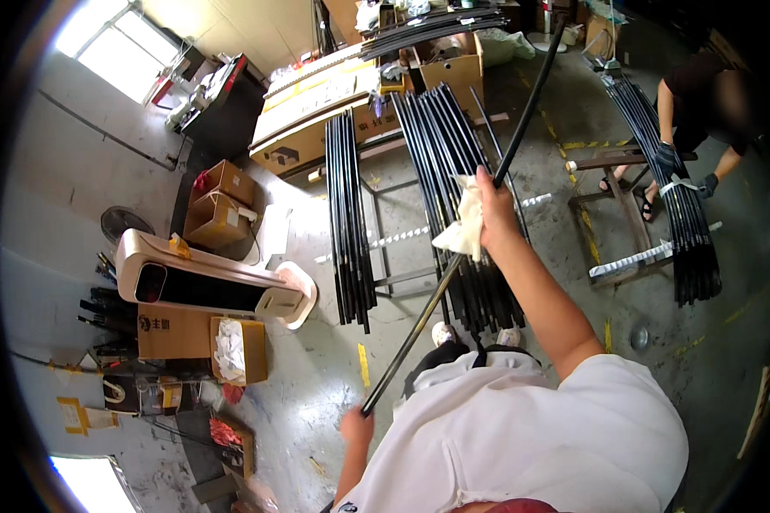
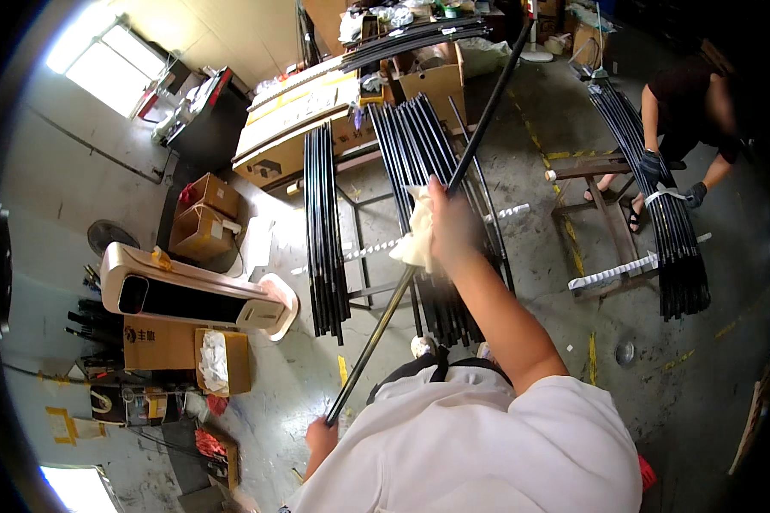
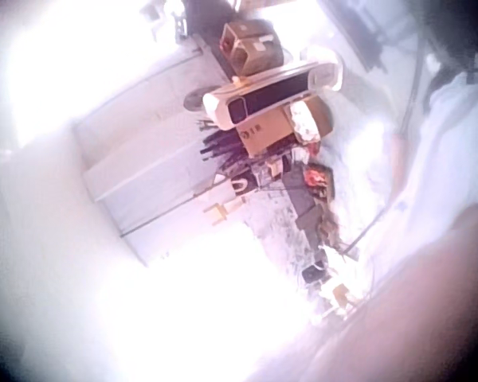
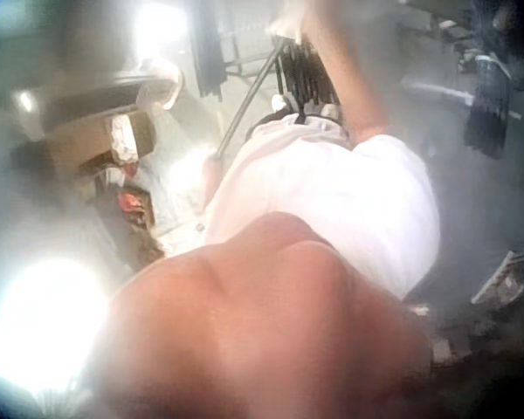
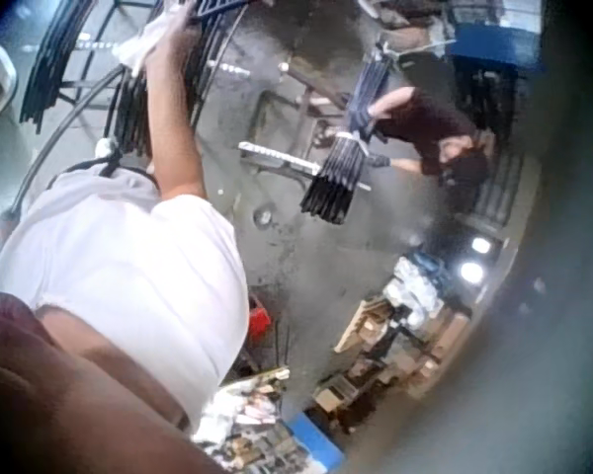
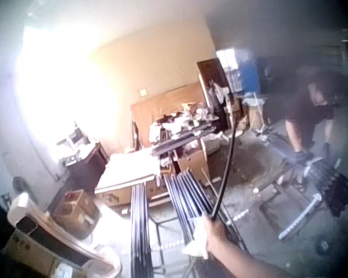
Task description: The person wipes down several long black poles with a cloth and then secures a bundle of them using a white strap.
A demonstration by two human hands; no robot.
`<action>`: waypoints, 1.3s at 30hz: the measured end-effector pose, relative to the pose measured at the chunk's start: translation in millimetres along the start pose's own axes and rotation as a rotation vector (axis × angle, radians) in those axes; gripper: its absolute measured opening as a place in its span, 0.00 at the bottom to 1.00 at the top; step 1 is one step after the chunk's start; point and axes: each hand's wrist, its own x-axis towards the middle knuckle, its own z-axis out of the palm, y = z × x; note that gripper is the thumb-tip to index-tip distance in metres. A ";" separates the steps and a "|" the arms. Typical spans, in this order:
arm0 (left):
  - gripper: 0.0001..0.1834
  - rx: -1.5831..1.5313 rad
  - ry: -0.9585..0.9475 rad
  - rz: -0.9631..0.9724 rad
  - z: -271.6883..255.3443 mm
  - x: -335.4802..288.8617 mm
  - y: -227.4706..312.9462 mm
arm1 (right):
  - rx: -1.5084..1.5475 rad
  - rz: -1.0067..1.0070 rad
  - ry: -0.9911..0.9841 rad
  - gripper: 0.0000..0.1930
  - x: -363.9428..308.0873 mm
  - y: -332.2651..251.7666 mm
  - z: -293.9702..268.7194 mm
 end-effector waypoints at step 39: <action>0.32 -0.968 -0.350 0.566 -79.9 52.5 262.1 | -0.324 0.111 -0.608 0.10 -121.8 59.1 -4.1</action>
